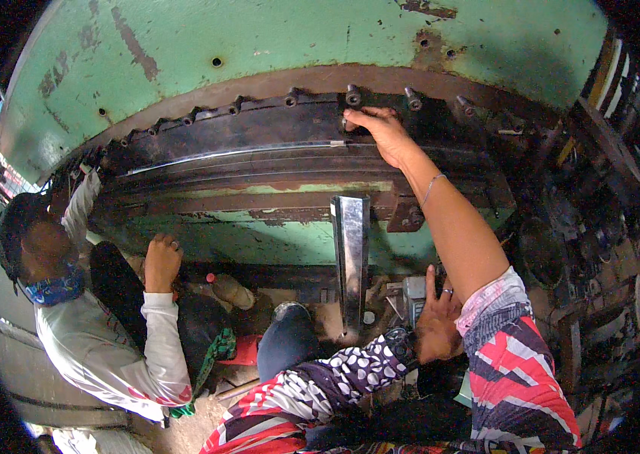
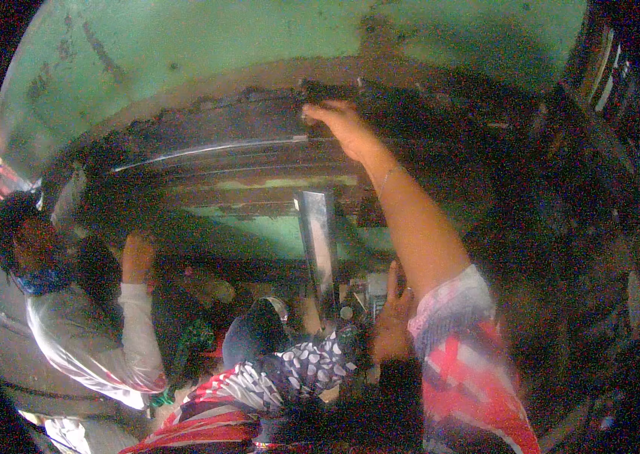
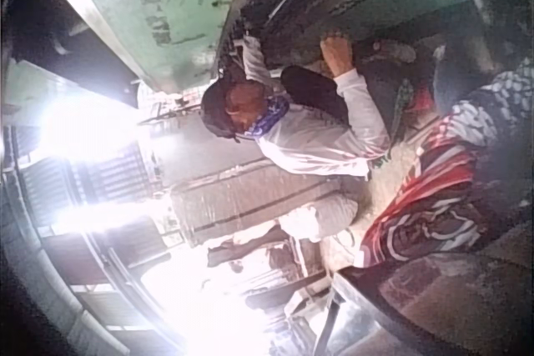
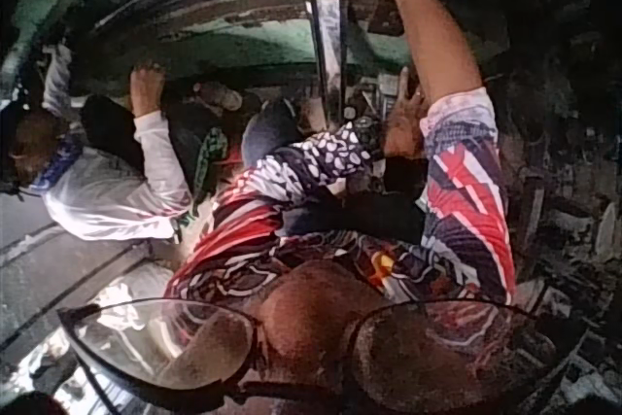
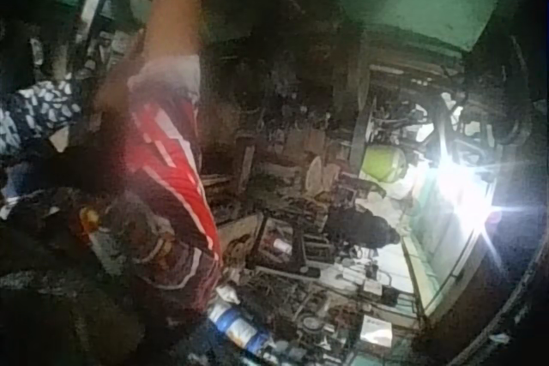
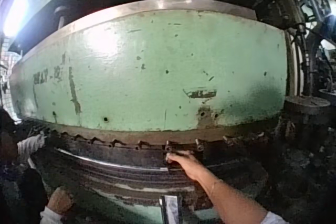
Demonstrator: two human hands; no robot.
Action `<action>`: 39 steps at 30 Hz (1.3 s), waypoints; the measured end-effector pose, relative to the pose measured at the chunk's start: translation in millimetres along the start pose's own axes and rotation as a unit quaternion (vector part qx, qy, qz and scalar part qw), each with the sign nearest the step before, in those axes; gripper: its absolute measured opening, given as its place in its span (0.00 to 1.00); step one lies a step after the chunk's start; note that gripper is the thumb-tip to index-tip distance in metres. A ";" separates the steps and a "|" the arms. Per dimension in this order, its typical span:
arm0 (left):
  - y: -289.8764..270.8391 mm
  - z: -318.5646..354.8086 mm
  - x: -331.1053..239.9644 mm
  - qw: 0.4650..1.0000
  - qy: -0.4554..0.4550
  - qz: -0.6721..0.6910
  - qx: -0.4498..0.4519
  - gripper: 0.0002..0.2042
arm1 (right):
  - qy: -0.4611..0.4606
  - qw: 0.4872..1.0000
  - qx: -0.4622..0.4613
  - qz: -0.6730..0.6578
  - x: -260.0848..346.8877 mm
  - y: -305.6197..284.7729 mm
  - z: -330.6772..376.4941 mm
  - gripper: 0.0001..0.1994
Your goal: The person positions a long metal bar against a curved machine surface, then handles a smaller metal piece, aligning and adjusting both parts by hand. The person repeatedly checks fit and orientation without using tools.
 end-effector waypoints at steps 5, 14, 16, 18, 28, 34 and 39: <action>5.7 -3.7 -12.6 0.830 0.068 -0.527 0.169 0.47 | 0.014 1.000 0.011 -0.023 -4.0 -0.3 -0.2 0.17; 5.4 2.5 -13.5 0.739 0.140 -0.659 0.017 0.49 | 0.007 1.000 0.011 -0.022 -4.9 0.1 -3.4 0.17; 8.2 3.8 -7.1 0.740 0.132 -0.658 0.031 0.48 | 0.008 1.000 0.010 -0.024 -1.8 3.0 -0.3 0.17; 11.8 0.5 -3.5 0.808 0.125 -0.569 0.087 0.48 | 0.009 1.000 0.006 -0.023 -2.1 0.1 0.2 0.17; 15.2 -2.4 0.2 0.847 0.136 -0.505 0.096 0.48 | 0.009 0.999 0.020 -0.035 -3.2 1.5 0.2 0.15; 11.3 -0.5 -4.3 0.852 0.115 -0.493 0.134 0.49 | 0.008 1.000 0.014 -0.027 -5.4 0.7 0.2 0.15; 7.5 -3.5 -14.4 0.844 0.076 -0.501 0.178 0.50 | 0.012 1.000 0.010 -0.021 -9.1 -4.1 -4.2 0.15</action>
Point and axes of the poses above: each hand's wrist, its own z-axis away from the middle knuckle, its own y-axis out of the palm, x = y × z, the point moved 9 cm from there along -z, towards the middle knuckle, and after that the axes turned 7 degrees about -x, right-handed, at the moved point
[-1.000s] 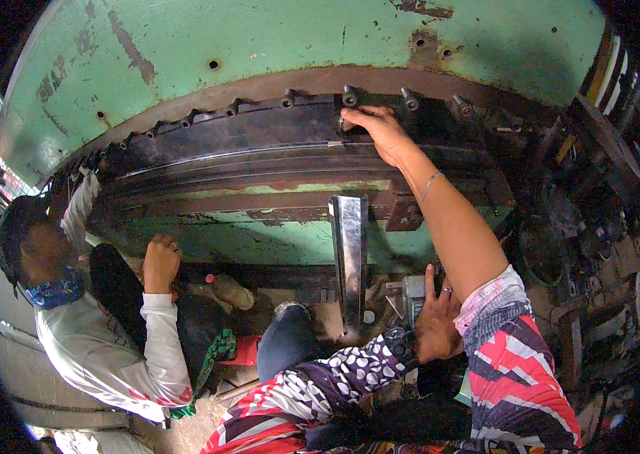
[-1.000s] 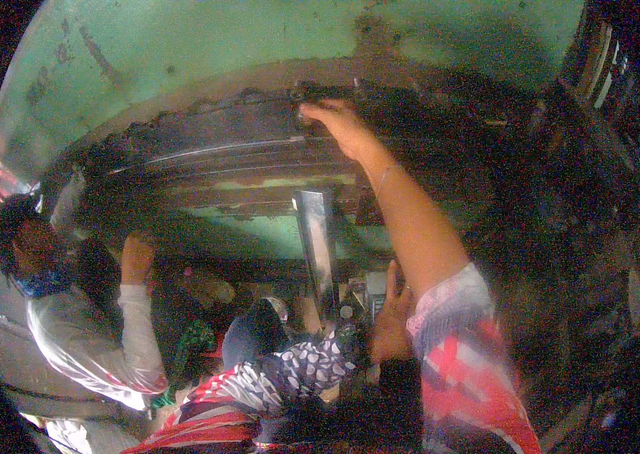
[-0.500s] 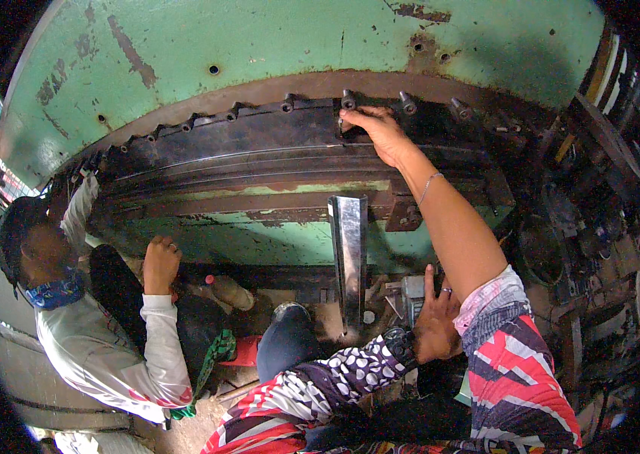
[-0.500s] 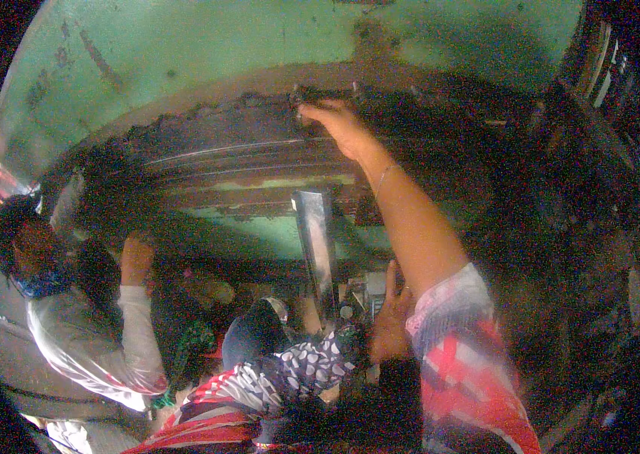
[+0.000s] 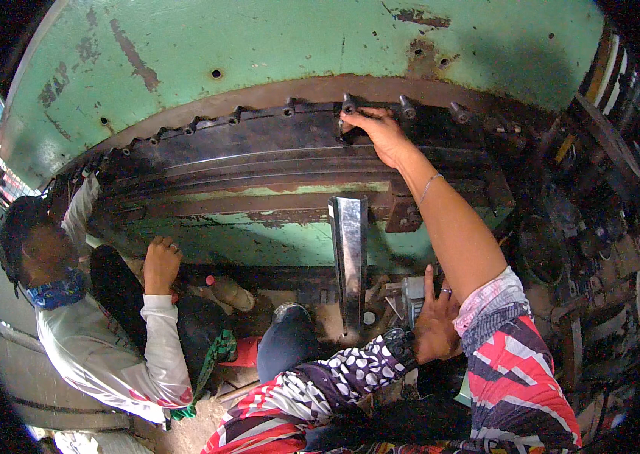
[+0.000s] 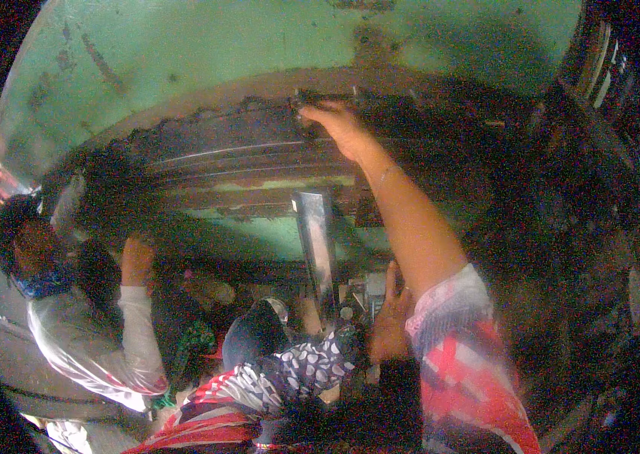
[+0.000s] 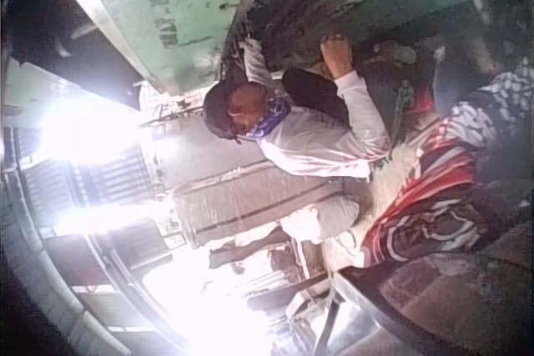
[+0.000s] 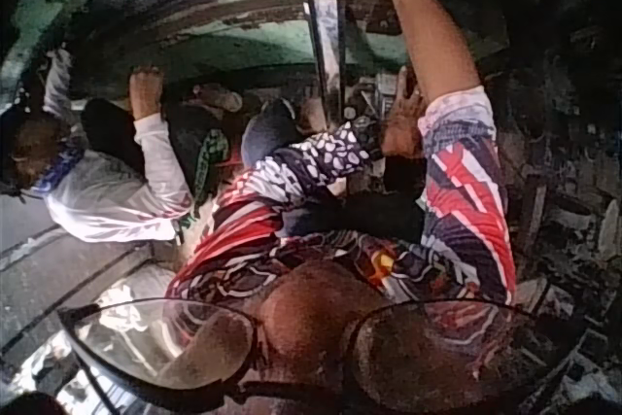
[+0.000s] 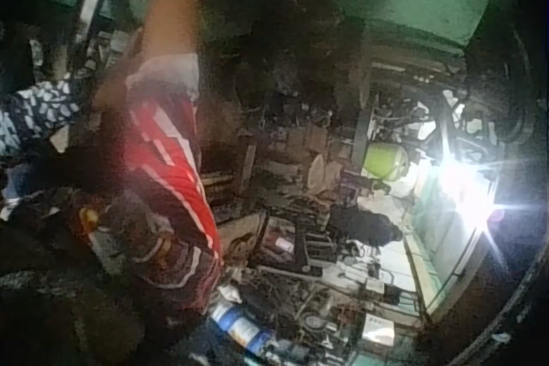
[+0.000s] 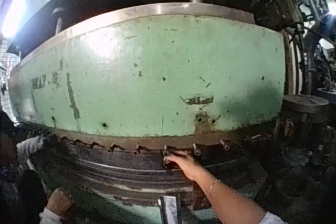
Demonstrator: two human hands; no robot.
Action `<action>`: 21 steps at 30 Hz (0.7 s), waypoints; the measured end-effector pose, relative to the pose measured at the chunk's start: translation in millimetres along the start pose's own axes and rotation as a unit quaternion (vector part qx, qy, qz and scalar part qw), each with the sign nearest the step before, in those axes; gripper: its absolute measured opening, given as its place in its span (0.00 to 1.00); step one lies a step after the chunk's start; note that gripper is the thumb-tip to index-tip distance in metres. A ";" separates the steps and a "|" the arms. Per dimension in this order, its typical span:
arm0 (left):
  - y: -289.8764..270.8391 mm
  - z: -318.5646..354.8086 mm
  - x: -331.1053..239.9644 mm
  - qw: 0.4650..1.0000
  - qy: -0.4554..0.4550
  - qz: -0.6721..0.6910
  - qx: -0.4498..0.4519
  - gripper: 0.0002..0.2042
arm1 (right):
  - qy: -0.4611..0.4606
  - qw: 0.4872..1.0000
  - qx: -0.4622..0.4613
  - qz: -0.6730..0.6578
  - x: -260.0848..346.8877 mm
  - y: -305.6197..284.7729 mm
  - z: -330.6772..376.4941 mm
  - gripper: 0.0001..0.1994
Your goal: The person positions a long metal bar against a curved machine surface, then handles a smaller metal piece, aligning and adjusting both parts by hand. The person repeatedly checks fit and orientation without using tools.
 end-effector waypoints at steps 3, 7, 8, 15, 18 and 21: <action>-1.0 -0.9 -0.7 0.995 -0.022 -0.099 0.006 0.49 | 0.010 1.000 -0.012 -0.005 1.4 -2.2 3.0 0.15; -1.0 4.1 -1.4 0.981 0.006 -0.090 -0.173 0.46 | 0.009 1.000 -0.003 -0.014 5.1 -3.8 4.6 0.15; -9.3 5.4 3.3 0.967 0.039 0.046 -0.247 0.45 | 0.006 1.000 0.015 -0.011 5.3 -2.9 3.0 0.15; 3.0 -0.3 7.6 0.942 -0.079 0.241 -0.219 0.30 | 0.033 0.999 -0.025 -0.026 -15.2 -12.4 -7.0 0.21; 7.1 8.2 16.0 0.870 -0.155 0.410 -0.227 0.28 | 0.045 0.996 -0.076 0.030 -18.4 -16.3 -6.9 0.25; 4.7 4.7 13.4 0.890 -0.135 0.374 -0.225 0.28 | 0.041 0.998 -0.042 0.025 -20.5 -20.6 -8.9 0.25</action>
Point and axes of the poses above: each hand's wrist, its own z-axis away from the middle knuckle, its own y-axis out of the palm, x = y × z, the point moved 9 cm from there along -z, towards the middle knuckle, and after that the axes turned 7 degrees about -x, right-handed, at the moved point
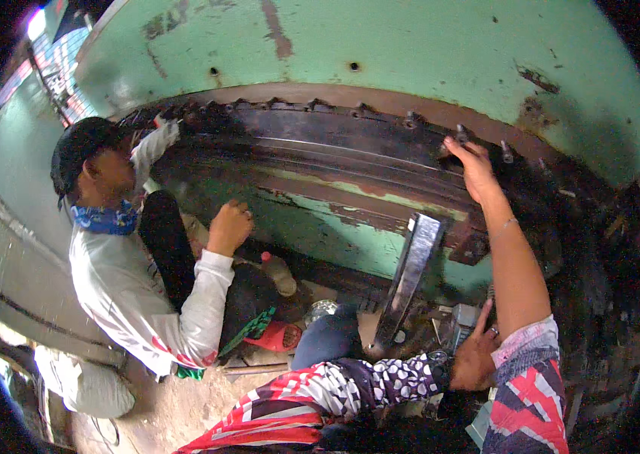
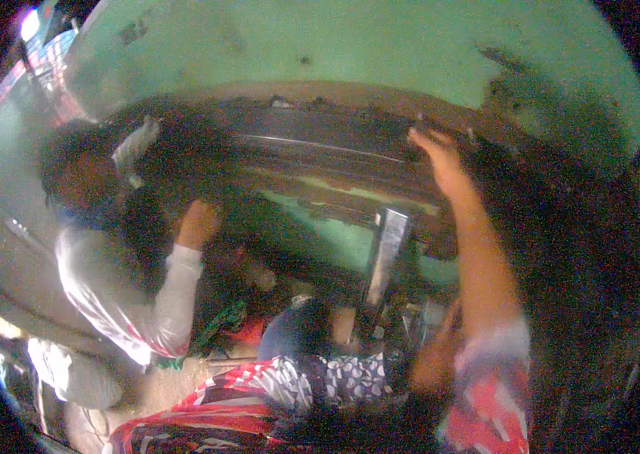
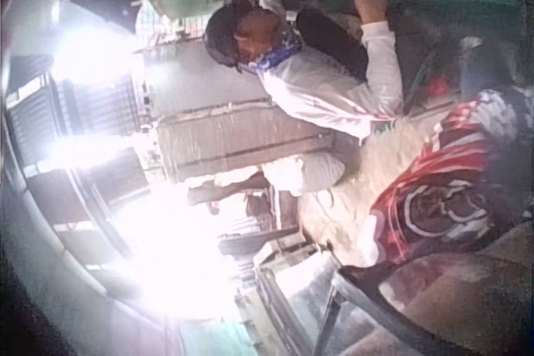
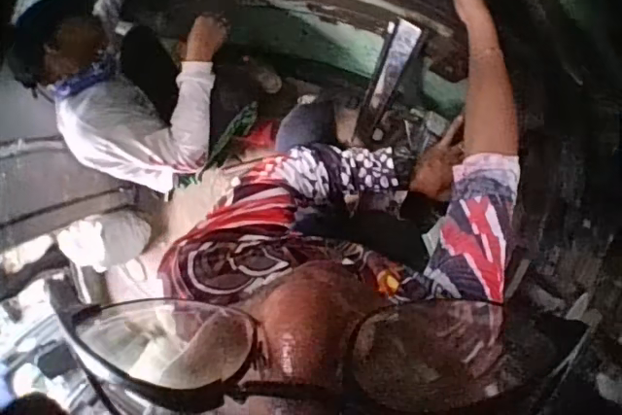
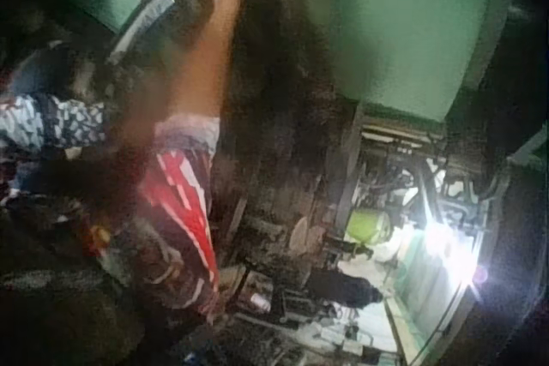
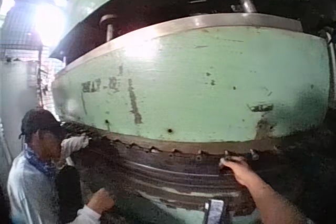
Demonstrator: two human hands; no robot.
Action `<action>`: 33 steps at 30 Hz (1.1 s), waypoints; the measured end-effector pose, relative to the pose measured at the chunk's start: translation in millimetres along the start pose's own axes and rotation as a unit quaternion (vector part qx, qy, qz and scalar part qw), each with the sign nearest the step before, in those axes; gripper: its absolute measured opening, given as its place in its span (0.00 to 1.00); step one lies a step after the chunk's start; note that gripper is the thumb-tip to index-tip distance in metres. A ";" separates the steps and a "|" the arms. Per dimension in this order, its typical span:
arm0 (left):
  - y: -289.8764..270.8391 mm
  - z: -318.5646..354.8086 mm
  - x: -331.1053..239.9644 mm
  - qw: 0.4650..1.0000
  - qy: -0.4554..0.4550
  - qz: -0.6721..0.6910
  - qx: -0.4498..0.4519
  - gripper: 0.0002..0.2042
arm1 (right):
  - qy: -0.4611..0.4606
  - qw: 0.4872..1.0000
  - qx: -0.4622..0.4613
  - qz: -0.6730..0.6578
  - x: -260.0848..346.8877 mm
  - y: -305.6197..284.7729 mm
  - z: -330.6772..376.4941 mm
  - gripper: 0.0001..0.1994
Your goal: The person positions a long metal bar against a curved machine surface, then handles a smaller metal piece, aligning and adjusting both parts by hand. The person repeatedly checks fit and orientation without using tools.
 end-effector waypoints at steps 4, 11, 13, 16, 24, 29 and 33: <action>1.5 -2.5 5.0 1.000 0.002 -0.015 0.000 0.29 | 0.015 1.000 0.012 -0.022 -2.0 10.1 7.0 0.27; 1.8 -5.2 3.7 1.000 0.007 -0.021 0.005 0.30 | 0.024 1.000 0.015 -0.009 -13.3 2.7 -7.2 0.26; 2.5 -5.0 1.9 1.000 0.011 -0.018 0.005 0.31 | 0.022 1.000 0.013 -0.003 -15.6 -0.8 -9.2 0.24; 1.9 -6.2 5.0 1.000 0.004 -0.022 0.004 0.31 | 0.030 0.999 -0.019 -0.005 -16.9 5.9 -0.8 0.21; 4.8 -8.3 0.5 1.000 0.008 -0.020 0.008 0.33 | 0.017 0.998 -0.059 0.005 -24.8 -11.3 -11.4 0.19; 6.7 -7.0 0.4 1.000 0.011 -0.021 0.013 0.34 | 0.013 0.999 -0.050 0.010 -26.8 -7.9 -10.0 0.18; 6.6 -8.2 2.2 1.000 0.011 -0.023 0.015 0.34 | 0.026 0.998 -0.054 0.001 -31.2 -10.1 -11.1 0.18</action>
Point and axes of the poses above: each hand's wrist, its own z-axis away from the middle knuckle, its own y-axis out of the palm, x = y × z, the point moved 9 cm from there along -z, towards the middle knuckle, and after that the axes turned 7 degrees about -x, right-handed, at the moved point
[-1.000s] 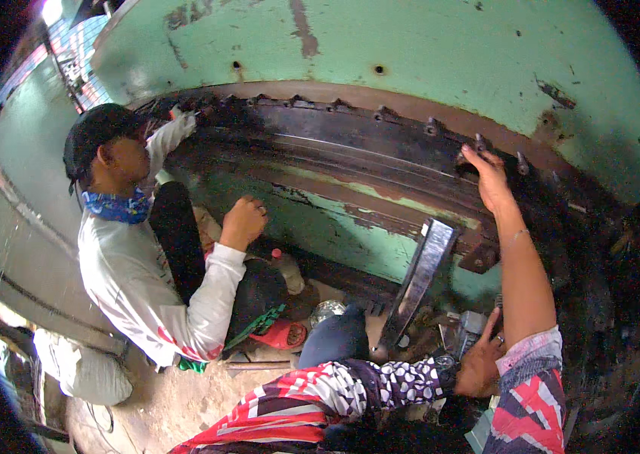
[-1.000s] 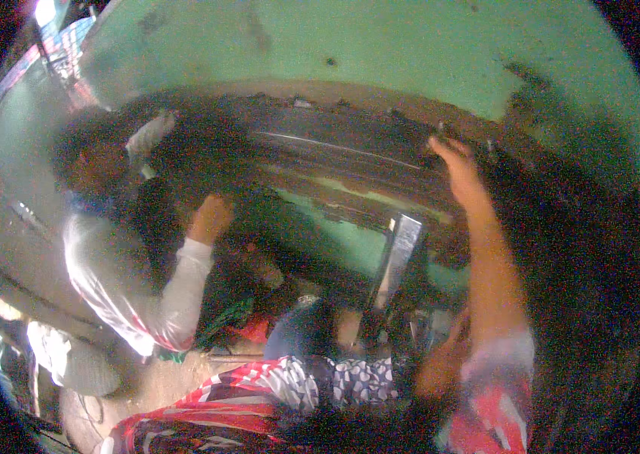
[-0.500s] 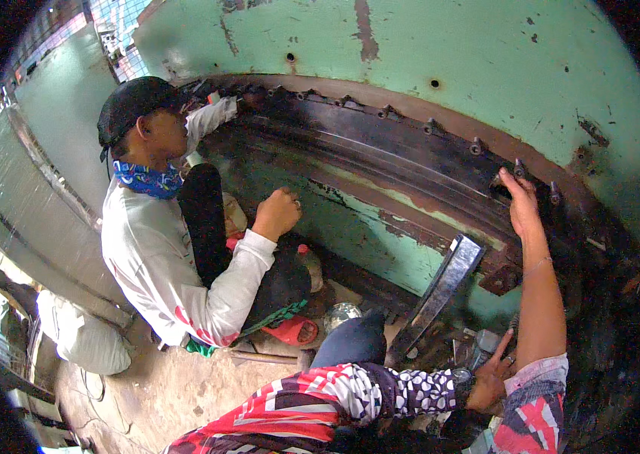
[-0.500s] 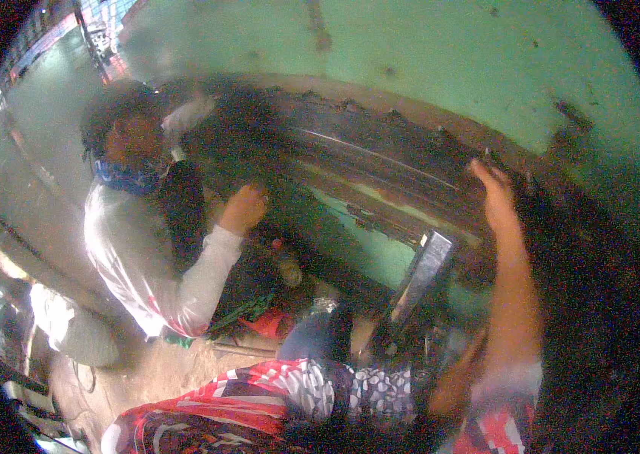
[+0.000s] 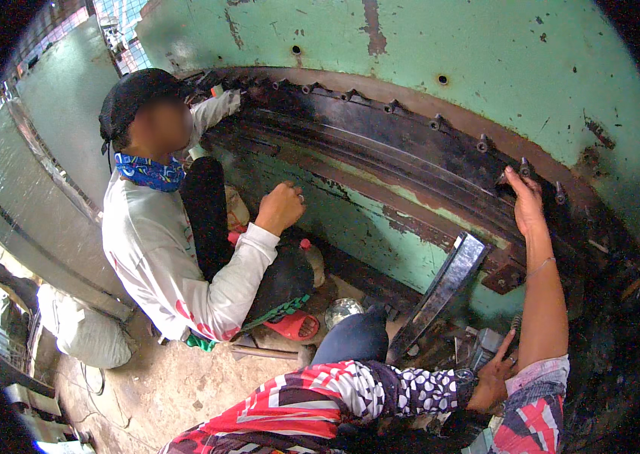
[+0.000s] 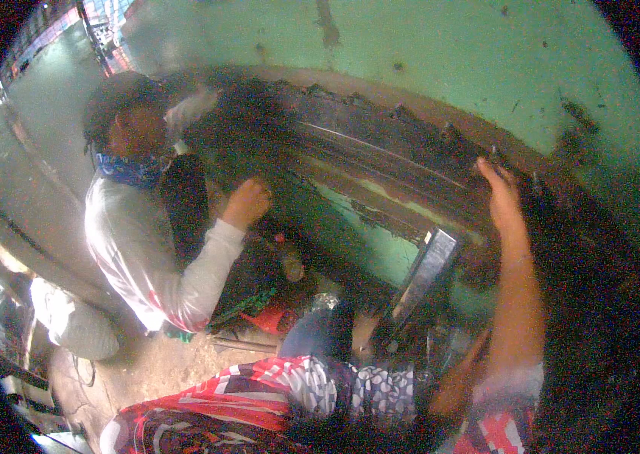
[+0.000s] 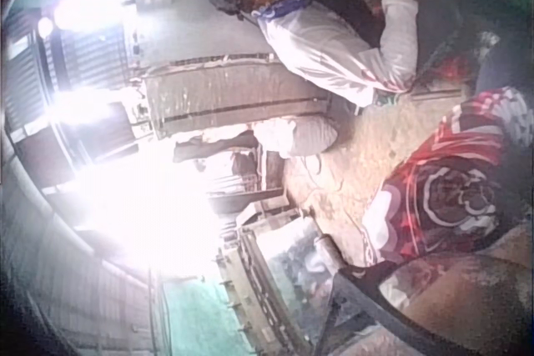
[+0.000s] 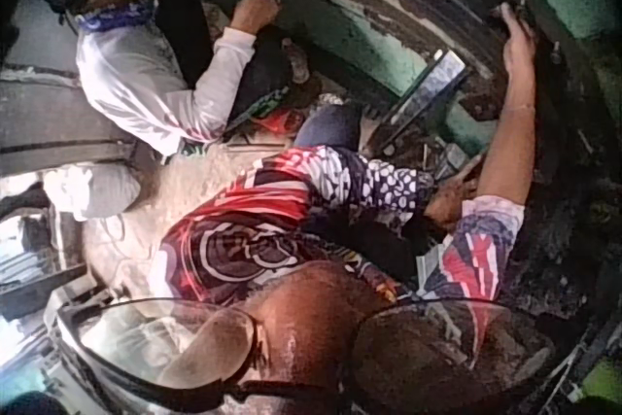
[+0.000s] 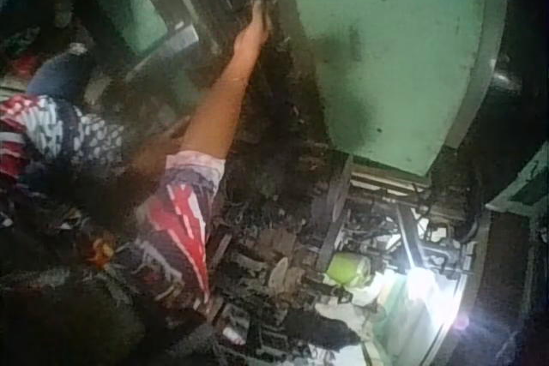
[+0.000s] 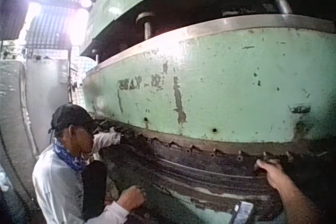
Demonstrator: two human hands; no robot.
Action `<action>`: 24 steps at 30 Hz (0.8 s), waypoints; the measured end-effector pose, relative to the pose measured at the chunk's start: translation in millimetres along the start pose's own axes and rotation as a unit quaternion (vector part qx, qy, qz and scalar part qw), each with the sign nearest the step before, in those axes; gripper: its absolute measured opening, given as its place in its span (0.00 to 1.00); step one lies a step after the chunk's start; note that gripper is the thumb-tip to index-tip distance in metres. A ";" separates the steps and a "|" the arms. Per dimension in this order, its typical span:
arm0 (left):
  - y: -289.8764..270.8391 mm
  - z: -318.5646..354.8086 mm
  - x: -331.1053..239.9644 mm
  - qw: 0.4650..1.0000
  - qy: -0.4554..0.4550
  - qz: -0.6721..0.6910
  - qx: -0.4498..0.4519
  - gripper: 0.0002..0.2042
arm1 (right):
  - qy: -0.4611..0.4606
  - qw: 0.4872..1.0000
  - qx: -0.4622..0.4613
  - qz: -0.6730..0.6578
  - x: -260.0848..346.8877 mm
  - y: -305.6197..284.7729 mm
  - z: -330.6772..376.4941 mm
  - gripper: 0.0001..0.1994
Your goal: The person positions a long metal bar against a curved machine surface, then handles a smaller metal piece, aligning and adjusting both parts by hand. The person repeatedly checks fit and orientation without using tools.
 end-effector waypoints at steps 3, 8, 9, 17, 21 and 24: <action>-1.8 0.2 0.4 1.000 -0.001 -0.003 -0.001 0.35 | -0.001 0.999 0.040 -0.016 4.7 9.2 4.9 0.18; -3.2 -0.8 -1.0 1.000 0.002 -0.002 0.001 0.36 | 0.004 1.000 -0.001 -0.004 1.1 1.4 2.9 0.17; -3.4 -1.1 -1.8 1.000 0.002 -0.002 0.002 0.36 | 0.003 1.000 0.001 -0.004 2.0 2.3 3.3 0.17; -3.9 -2.1 -3.7 1.000 0.008 -0.005 0.006 0.38 | -0.028 0.998 0.019 0.044 6.6 5.0 4.9 0.25; -3.9 -0.7 -4.4 1.000 0.011 -0.006 0.010 0.39 | -0.016 1.000 0.012 -0.012 4.8 4.5 7.9 0.15; -3.5 0.3 -7.2 1.000 0.013 -0.008 0.013 0.39 | -0.012 1.000 0.014 0.010 7.1 4.4 12.8 0.17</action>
Point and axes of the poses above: each hand's wrist, its own z-axis away from the middle knuckle, its own y-axis out of the palm, x = y × z, the point moved 9 cm from there along -z, towards the middle knuckle, and after that the axes turned 7 degrees about -x, right-handed, at the moved point
